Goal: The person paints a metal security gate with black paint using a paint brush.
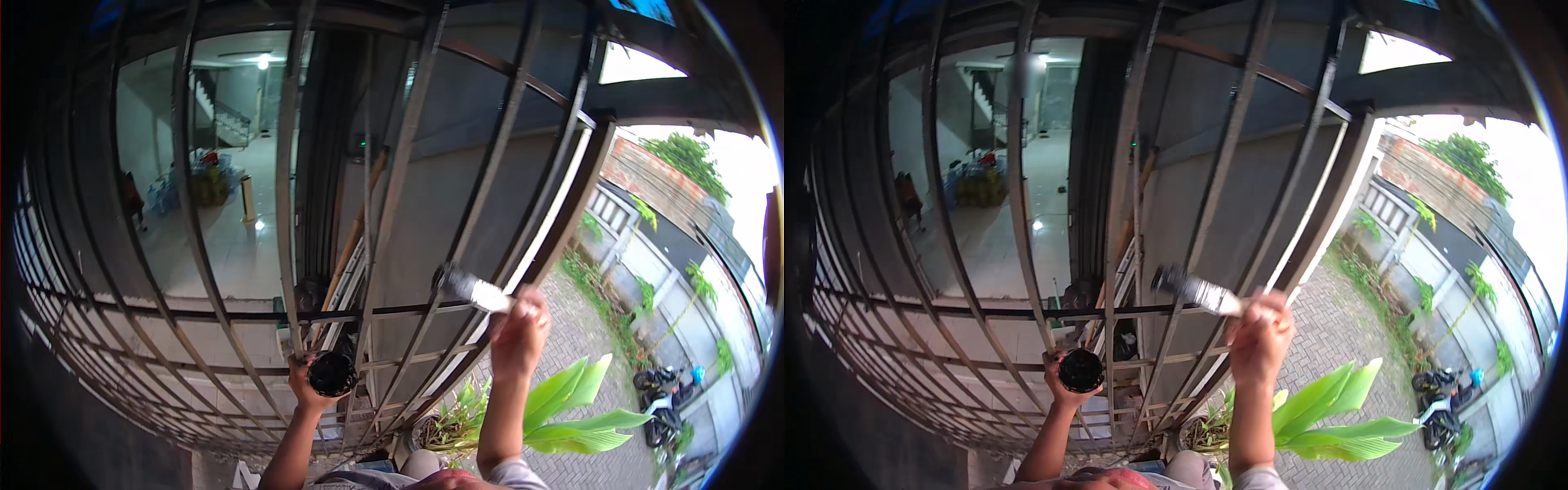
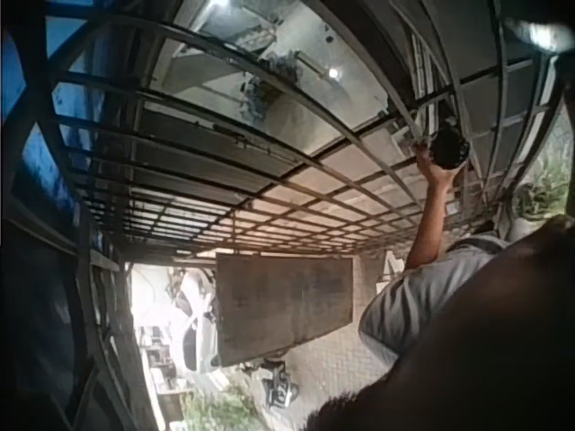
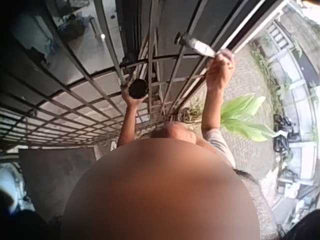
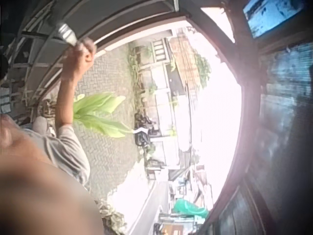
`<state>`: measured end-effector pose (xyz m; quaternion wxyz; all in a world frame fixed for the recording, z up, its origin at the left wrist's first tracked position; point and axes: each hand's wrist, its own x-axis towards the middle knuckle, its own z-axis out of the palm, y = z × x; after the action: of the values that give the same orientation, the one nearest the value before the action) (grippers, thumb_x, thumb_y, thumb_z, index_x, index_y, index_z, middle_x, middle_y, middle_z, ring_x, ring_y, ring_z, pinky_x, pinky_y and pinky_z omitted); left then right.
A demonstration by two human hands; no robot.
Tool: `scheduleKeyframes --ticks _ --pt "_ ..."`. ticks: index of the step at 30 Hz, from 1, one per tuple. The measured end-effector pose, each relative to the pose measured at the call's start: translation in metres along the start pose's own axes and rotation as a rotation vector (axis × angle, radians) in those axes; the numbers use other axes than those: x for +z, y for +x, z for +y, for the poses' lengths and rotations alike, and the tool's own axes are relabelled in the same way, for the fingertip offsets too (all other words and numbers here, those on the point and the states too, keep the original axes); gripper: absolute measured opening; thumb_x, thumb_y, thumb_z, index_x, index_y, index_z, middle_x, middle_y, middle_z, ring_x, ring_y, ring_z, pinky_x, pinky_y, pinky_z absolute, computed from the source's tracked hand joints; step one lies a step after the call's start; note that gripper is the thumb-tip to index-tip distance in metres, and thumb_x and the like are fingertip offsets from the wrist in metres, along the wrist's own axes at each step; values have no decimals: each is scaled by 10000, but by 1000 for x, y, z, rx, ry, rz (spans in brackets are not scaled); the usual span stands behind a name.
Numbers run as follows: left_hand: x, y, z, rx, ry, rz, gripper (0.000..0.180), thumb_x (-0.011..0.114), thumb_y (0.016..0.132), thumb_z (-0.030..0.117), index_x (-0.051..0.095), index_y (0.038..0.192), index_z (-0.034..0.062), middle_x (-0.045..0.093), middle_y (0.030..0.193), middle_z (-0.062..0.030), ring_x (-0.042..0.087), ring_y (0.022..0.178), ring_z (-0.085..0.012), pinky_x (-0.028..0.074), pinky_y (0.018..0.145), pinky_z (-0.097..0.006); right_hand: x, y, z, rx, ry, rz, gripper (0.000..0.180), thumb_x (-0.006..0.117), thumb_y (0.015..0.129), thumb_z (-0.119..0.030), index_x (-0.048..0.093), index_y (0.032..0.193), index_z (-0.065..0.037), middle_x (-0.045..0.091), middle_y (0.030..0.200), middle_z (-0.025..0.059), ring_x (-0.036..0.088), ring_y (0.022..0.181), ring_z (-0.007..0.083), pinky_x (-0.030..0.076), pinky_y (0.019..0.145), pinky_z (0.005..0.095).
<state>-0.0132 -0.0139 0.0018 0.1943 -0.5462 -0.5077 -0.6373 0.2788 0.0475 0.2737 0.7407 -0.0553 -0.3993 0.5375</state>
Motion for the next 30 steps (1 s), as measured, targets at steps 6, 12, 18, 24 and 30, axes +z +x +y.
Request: scheduleKeyframes --ticks 6,12,18,24,30 --pt "15 -3 -6 26 -120 17 932 977 525 437 450 1195 59 604 1061 -95 660 956 -221 535 866 -365 43 91 -74 -750 -342 12 118 686 934 -36 657 1011 49 689 787 84 640 644 112 514 578 223" --pt "14 -11 -12 -98 -178 -25 967 976 527 473 424 1200 53 634 1038 -90 669 949 -211 539 861 -356 97 136 -123 -1194 -872 -125 118 699 861 82 692 974 48 706 851 42 607 752 39 477 669 187" --pt "5 -7 -9 -90 -118 -28 960 976 524 490 440 1193 59 633 1036 -89 662 944 -211 538 852 -354 131 132 -137 -1142 -1132 -298 134 743 850 43 697 968 1 697 826 -18 574 741 3 459 674 172" --pt "8 -8 -9 -106 -102 -45 930 972 497 444 463 1181 72 625 1030 -82 658 922 -229 529 865 -382 123 118 -146 -1046 -1111 -119 154 745 852 45 707 997 11 727 838 68 655 688 77 487 601 196" --pt "8 -7 -2 -159 -41 -80 938 966 461 449 484 1176 78 604 1029 -84 633 948 -249 517 874 -394 98 101 -136 -935 -798 -43 136 742 880 -12 690 978 68 724 805 140 661 650 143 466 547 243"
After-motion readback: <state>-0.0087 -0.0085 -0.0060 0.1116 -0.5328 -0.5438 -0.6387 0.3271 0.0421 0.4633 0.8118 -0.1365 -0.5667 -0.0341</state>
